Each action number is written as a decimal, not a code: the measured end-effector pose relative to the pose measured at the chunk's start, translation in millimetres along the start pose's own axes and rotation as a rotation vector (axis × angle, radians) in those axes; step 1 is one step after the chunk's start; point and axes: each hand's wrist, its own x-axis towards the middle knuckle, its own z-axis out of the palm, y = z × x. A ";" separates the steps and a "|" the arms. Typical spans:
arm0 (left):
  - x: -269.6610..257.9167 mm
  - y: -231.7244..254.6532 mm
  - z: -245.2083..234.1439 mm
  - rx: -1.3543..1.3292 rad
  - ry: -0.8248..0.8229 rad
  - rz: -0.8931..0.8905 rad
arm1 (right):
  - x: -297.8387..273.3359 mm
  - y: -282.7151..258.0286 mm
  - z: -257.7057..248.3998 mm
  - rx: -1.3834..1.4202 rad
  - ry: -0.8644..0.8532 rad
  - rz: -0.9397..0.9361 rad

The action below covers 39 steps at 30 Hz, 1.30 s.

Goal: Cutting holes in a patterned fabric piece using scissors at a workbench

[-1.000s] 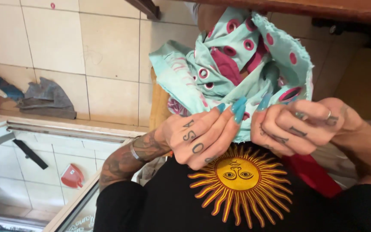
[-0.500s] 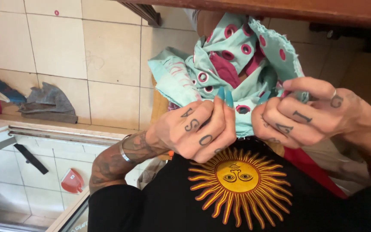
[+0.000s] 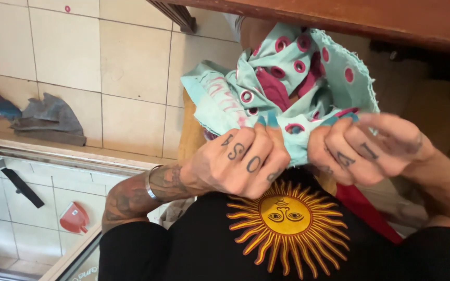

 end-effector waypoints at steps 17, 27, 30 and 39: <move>-1.7 -4.9 -14.9 -0.069 -0.081 0.171 | 14.8 -38.1 -0.7 0.267 -0.015 0.639; -9.0 14.2 -8.2 0.061 -0.168 -0.064 | 20.1 -44.9 -9.3 0.309 -0.161 0.800; -6.1 9.6 -5.1 0.073 -0.137 0.014 | 27.0 -44.6 -7.6 0.233 -0.133 0.819; -2.0 4.1 -4.4 -0.039 -0.103 0.222 | 32.4 -73.5 35.5 0.158 0.520 1.131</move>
